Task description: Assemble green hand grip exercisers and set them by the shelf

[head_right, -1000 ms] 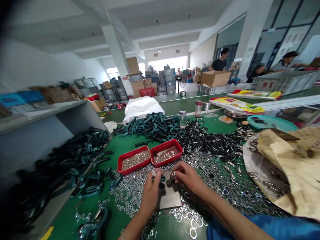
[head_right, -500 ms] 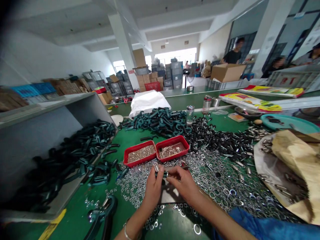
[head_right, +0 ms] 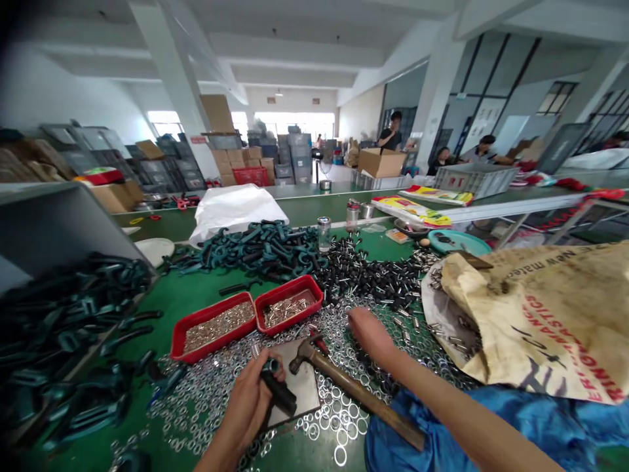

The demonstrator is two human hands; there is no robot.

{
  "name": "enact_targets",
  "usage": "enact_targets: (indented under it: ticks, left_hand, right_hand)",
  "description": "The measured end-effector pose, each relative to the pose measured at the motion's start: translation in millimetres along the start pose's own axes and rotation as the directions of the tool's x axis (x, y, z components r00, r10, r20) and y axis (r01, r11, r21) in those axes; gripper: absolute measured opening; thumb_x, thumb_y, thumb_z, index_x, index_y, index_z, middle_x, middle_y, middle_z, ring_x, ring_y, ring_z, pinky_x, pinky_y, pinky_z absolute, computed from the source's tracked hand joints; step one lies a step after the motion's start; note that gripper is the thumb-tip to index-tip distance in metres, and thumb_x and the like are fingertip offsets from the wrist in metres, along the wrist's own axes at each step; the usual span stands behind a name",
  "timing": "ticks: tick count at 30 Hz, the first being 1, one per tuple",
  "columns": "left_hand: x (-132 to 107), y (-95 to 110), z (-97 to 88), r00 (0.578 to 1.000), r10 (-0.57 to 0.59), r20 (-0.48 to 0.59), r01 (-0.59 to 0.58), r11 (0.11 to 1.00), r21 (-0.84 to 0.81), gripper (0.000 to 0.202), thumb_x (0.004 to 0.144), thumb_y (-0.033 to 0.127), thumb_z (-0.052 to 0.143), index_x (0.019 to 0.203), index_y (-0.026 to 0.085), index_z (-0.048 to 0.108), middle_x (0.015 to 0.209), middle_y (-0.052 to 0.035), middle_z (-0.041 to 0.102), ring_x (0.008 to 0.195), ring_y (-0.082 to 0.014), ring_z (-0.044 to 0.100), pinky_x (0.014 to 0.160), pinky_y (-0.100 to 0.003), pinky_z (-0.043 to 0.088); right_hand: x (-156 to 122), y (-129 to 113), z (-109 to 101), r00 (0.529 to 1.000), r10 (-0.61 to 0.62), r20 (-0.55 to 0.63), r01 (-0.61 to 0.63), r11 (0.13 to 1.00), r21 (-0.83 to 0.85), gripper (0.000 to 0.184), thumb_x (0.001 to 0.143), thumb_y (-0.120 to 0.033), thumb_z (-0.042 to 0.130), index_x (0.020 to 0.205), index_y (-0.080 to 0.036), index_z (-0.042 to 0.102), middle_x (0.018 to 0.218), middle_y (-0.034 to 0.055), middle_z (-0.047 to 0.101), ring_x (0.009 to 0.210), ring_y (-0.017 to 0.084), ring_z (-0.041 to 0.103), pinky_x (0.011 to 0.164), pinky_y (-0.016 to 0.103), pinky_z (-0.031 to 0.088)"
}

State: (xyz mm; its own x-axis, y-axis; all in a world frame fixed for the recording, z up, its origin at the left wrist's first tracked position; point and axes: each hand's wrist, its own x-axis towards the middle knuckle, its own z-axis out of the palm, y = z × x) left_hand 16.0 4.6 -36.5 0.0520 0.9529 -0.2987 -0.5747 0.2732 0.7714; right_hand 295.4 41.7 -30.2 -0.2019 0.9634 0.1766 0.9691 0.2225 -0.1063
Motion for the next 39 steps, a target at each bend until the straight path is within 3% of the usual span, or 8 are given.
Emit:
enact_targets:
  ticks: [4, 10, 14, 17, 21, 24, 30, 39]
  left_hand:
    - [3, -8, 3.8, 0.999, -0.049, -0.021, 0.047, 0.994, -0.103, 0.028, 0.075, 0.036, 0.078, 0.087, 0.017, 0.062, 0.085, -0.0036, 0.064, 0.07, -0.0144, 0.06, 0.066, -0.027, 0.052]
    - [1, -8, 4.2, 0.999, -0.042, -0.009, 0.043, 0.998, 0.037, 0.033, 0.076, 0.043, 0.076, 0.091, 0.016, 0.063, 0.089, -0.0042, 0.065, 0.08, -0.0177, 0.062, 0.067, -0.027, 0.052]
    - [1, 1, 3.1, 0.997, 0.048, -0.06, -0.046, 0.998, 0.031, 0.036, 0.076, 0.045, 0.075, 0.091, 0.015, 0.061, 0.086, -0.0023, 0.064, 0.073, -0.0135, 0.06, 0.07, -0.026, 0.05]
    - [-1, 4, 9.1, 0.995, 0.077, -0.063, -0.076, 0.997, 0.018, 0.037, 0.078, 0.049, 0.072, 0.088, 0.015, 0.06, 0.083, -0.0016, 0.064, 0.071, -0.0128, 0.059, 0.071, -0.027, 0.05]
    - [-9, 4, 24.2, 0.996, 0.087, 0.016, -0.086, 0.996, -0.035, 0.034, 0.082, 0.049, 0.068, 0.091, 0.016, 0.06, 0.088, -0.0035, 0.067, 0.078, -0.0162, 0.064, 0.075, -0.029, 0.05]
    - [-19, 7, 27.4, 0.993, 0.102, 0.058, -0.096, 0.991, -0.095, 0.03, 0.085, 0.045, 0.066, 0.095, 0.017, 0.06, 0.092, -0.0043, 0.069, 0.085, -0.0183, 0.066, 0.079, -0.029, 0.049]
    - [-26, 11, 13.9, 0.991, 0.132, -0.005, -0.131, 0.983, -0.125, 0.033, 0.084, 0.047, 0.067, 0.094, 0.017, 0.059, 0.088, -0.0036, 0.069, 0.083, -0.0184, 0.065, 0.079, -0.03, 0.049]
    - [-24, 24, 11.2, 0.984, 0.18, 0.014, -0.178, 0.954, 0.239, 0.038, 0.086, 0.056, 0.06, 0.09, 0.018, 0.059, 0.088, -0.0035, 0.064, 0.08, -0.0176, 0.06, 0.076, -0.028, 0.045]
  right_hand:
    - [26, 82, -3, 0.979, 0.205, -0.019, -0.205, 0.968, -0.147, 0.024, 0.089, -0.001, 0.043, 0.099, -0.015, 0.059, 0.099, 0.0168, 0.064, 0.098, 0.026, 0.059, 0.084, 0.035, 0.049]
    - [39, 102, -6, 0.974, 0.227, 0.017, -0.223, 0.966, -0.129, 0.023, 0.085, 0.001, 0.045, 0.096, -0.014, 0.058, 0.095, 0.0173, 0.065, 0.086, 0.025, 0.065, 0.076, 0.032, 0.05]
    - [27, 70, -22, 0.981, 0.193, -0.026, -0.193, 0.981, -0.003, 0.033, 0.089, -0.003, 0.039, 0.118, -0.013, 0.053, 0.1, 0.0177, 0.064, 0.089, 0.026, 0.066, 0.078, 0.037, 0.051]
    - [12, 3, -27, 0.996, 0.074, -0.044, -0.057, 0.95, 0.306, 0.031, 0.1, -0.023, 0.035, 0.13, -0.02, 0.043, 0.092, 0.0062, 0.065, 0.083, 0.02, 0.066, 0.077, 0.032, 0.053]
    - [-9, -105, -18, 0.982, 0.147, -0.121, 0.055, 0.389, 0.919, 0.028, 0.097, -0.039, 0.05, 0.122, -0.026, 0.047, 0.095, 0.0034, 0.064, 0.073, 0.018, 0.065, 0.068, 0.032, 0.056]
    - [-17, -152, -4, 0.969, 0.172, -0.174, 0.101, 0.367, 0.925, 0.026, 0.095, -0.036, 0.055, 0.118, -0.026, 0.052, 0.107, 0.0063, 0.063, 0.087, 0.021, 0.065, 0.078, 0.035, 0.056]
    - [-24, -154, -2, 0.958, -0.039, -0.286, 0.246, 0.628, 0.739, 0.02, 0.096, -0.029, 0.053, 0.115, -0.025, 0.056, 0.108, 0.0083, 0.064, 0.103, 0.025, 0.062, 0.092, 0.043, 0.05]
    - [-23, -123, -12, 0.931, -0.257, -0.259, 0.365, 0.658, 0.659, 0.021, 0.097, -0.026, 0.052, 0.117, -0.025, 0.055, 0.11, 0.0092, 0.062, 0.104, 0.024, 0.058, 0.092, 0.044, 0.047]
